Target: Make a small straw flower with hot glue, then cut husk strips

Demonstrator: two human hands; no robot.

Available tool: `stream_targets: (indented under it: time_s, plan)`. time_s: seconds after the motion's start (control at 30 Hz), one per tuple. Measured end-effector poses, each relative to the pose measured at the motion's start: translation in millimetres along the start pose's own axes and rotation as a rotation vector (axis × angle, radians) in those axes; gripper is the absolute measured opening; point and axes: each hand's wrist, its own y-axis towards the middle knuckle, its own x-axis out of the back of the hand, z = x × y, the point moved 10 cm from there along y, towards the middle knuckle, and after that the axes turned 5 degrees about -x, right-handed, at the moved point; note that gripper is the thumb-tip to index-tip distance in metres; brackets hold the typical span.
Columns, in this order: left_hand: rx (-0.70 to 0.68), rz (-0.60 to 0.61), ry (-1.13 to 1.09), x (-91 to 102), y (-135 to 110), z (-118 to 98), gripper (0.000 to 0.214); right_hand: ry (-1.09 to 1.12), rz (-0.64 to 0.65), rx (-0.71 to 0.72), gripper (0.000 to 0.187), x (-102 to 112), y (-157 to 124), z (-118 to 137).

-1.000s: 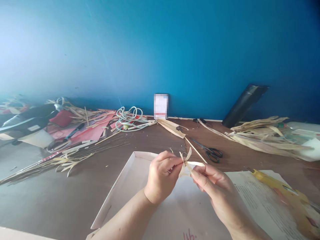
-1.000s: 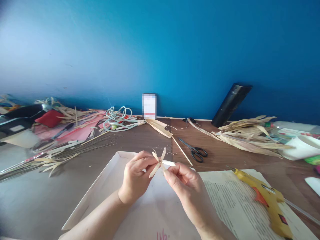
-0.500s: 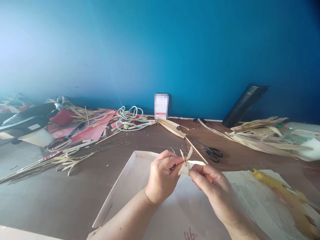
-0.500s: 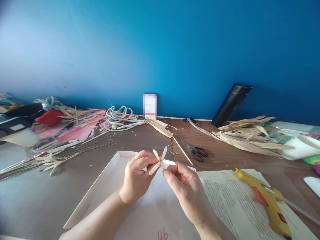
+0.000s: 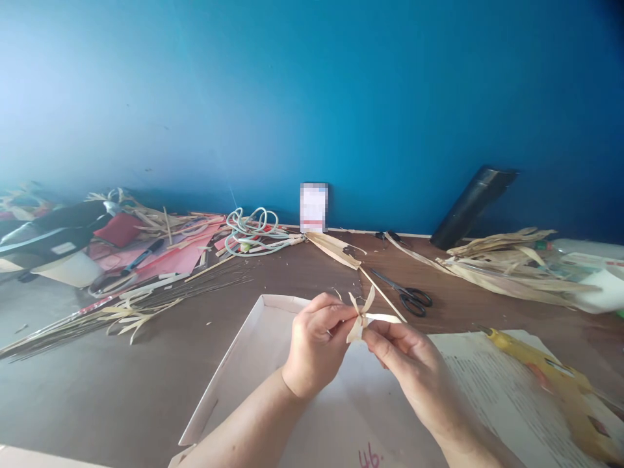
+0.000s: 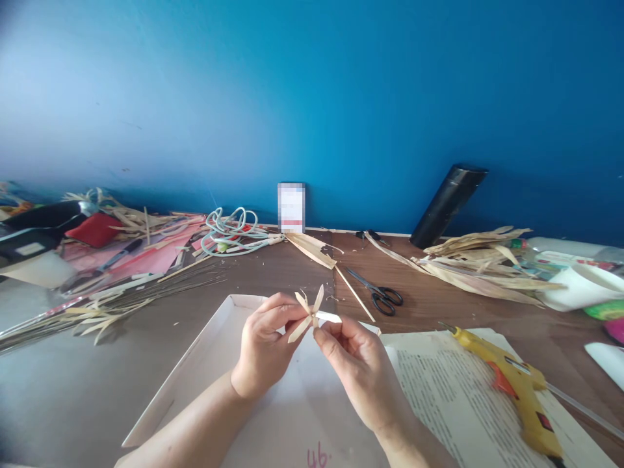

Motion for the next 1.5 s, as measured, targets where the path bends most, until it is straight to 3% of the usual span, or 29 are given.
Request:
stream_targets:
  time_s: [0.1,0.37,0.73,1.0,1.2,1.5]
  plan:
    - [0.015,0.002,0.001,0.3,0.0,2.4,0.009,0.074,-0.066,-0.017,0.025,5.6,-0.6,0.1]
    - [0.013,0.034,0.02,-3.7,-1.9,6.6,0.01,0.215,-0.203,0.049,0.043,33.3,-1.9,0.0]
    - [-0.089,0.118,0.091,-10.9,-4.1,-2.5,0.014,0.031,-0.111,0.084,0.024,15.9,-3.0,14.7]
    - [-0.118,0.111,0.082,-11.1,-4.3,-5.7,0.013,0.091,-0.143,0.04,0.024,23.4,2.3,-0.7]
    - [-0.123,0.104,0.045,-10.9,-3.9,-7.6,0.013,0.148,-0.084,-0.029,0.022,22.5,6.0,-18.2]
    - [-0.123,0.09,0.017,-9.0,-2.2,-10.3,0.014,0.185,-0.082,-0.045,0.025,19.2,7.0,-14.7]
